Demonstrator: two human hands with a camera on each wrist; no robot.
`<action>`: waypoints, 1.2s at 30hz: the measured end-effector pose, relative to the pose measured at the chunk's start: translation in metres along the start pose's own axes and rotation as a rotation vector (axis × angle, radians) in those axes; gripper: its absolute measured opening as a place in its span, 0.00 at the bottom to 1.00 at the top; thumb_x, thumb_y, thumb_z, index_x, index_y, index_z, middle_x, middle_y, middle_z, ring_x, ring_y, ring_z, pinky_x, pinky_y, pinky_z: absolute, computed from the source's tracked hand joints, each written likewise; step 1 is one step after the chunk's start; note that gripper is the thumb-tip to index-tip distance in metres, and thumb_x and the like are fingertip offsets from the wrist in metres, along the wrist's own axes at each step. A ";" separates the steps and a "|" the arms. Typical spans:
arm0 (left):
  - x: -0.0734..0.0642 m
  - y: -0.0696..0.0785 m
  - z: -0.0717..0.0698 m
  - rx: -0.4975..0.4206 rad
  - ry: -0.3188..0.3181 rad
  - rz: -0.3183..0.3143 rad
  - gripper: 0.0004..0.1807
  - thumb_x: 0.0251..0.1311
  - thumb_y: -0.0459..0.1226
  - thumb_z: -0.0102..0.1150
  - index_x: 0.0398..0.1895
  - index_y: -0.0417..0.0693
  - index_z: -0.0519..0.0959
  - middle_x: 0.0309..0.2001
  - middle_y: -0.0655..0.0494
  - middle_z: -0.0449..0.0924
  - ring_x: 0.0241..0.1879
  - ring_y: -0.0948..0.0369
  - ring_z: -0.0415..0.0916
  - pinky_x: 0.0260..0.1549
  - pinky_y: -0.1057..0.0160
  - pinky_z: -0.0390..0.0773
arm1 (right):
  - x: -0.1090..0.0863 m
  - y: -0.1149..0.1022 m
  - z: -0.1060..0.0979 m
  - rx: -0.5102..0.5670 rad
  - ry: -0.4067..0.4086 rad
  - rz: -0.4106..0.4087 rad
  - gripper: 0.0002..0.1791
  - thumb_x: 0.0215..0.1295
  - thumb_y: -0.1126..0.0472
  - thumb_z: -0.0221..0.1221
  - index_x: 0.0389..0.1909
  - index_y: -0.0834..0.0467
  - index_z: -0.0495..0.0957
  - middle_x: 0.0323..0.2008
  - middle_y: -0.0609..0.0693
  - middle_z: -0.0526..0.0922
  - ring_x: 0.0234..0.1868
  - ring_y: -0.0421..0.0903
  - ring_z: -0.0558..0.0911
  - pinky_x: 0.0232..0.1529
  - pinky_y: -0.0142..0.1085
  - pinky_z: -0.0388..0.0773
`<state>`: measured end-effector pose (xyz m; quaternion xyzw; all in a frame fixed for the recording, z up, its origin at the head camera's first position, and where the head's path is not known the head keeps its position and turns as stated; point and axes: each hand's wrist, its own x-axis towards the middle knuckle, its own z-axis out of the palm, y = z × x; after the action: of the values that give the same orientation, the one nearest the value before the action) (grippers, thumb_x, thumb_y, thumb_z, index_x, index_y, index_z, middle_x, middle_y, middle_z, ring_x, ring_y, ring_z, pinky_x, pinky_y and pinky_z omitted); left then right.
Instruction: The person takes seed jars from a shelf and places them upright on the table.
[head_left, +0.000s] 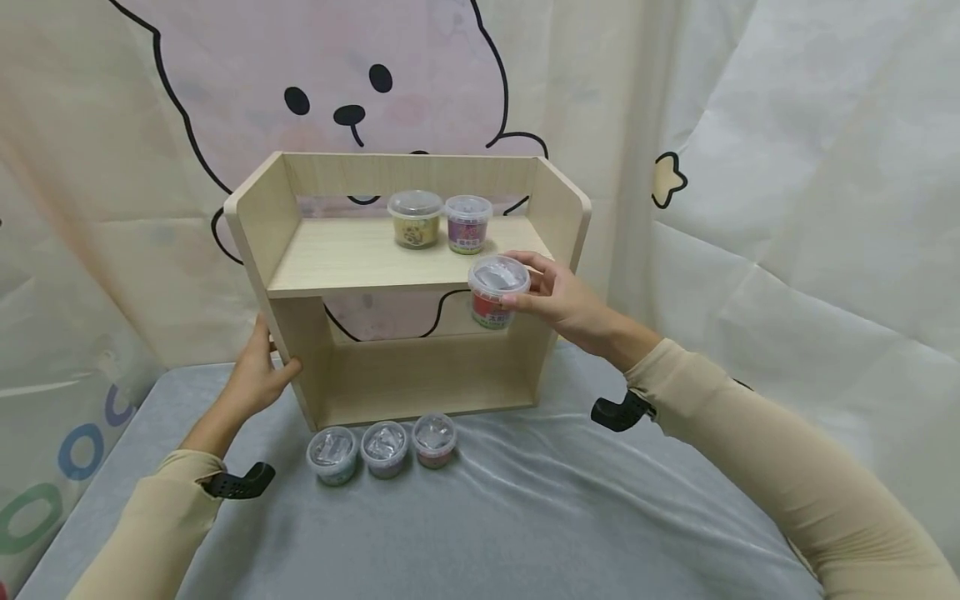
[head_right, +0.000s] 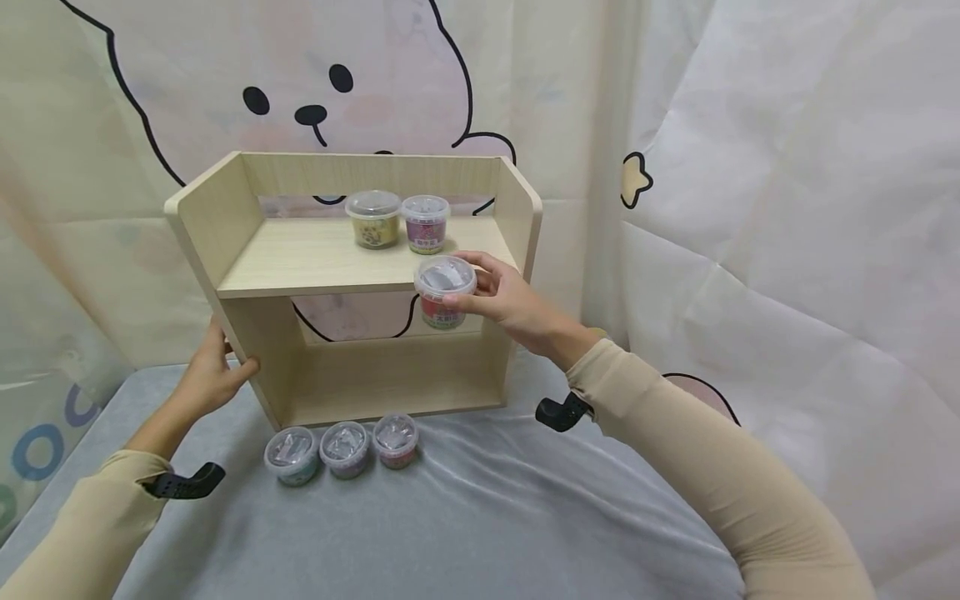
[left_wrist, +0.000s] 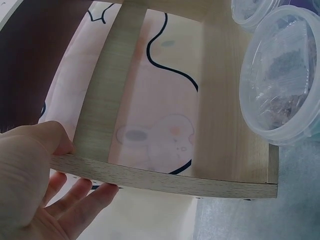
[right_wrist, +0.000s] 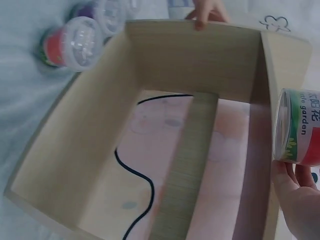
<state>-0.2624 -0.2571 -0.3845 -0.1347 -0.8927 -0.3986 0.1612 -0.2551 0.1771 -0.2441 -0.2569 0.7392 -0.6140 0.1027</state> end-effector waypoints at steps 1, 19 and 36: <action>0.000 0.000 0.000 0.001 -0.001 -0.002 0.54 0.60 0.23 0.56 0.82 0.50 0.35 0.73 0.25 0.54 0.62 0.21 0.64 0.50 0.24 0.74 | -0.001 0.003 0.001 0.000 -0.005 0.003 0.35 0.68 0.70 0.56 0.75 0.59 0.58 0.53 0.47 0.81 0.55 0.39 0.81 0.60 0.30 0.77; 0.001 -0.002 0.002 -0.010 0.002 0.016 0.54 0.59 0.23 0.56 0.82 0.49 0.36 0.73 0.25 0.54 0.61 0.22 0.65 0.51 0.24 0.74 | -0.014 0.059 0.021 0.034 -0.057 0.090 0.34 0.66 0.71 0.60 0.71 0.61 0.60 0.57 0.55 0.79 0.56 0.40 0.81 0.57 0.31 0.79; 0.001 -0.003 0.001 -0.010 0.013 0.012 0.53 0.58 0.23 0.56 0.82 0.50 0.37 0.73 0.26 0.54 0.63 0.22 0.64 0.52 0.23 0.72 | -0.022 0.107 0.029 0.028 -0.066 0.145 0.36 0.64 0.67 0.65 0.70 0.64 0.59 0.61 0.65 0.77 0.55 0.39 0.81 0.55 0.31 0.80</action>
<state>-0.2648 -0.2576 -0.3866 -0.1384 -0.8888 -0.4031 0.1685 -0.2502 0.1752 -0.3573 -0.2213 0.7436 -0.6063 0.1749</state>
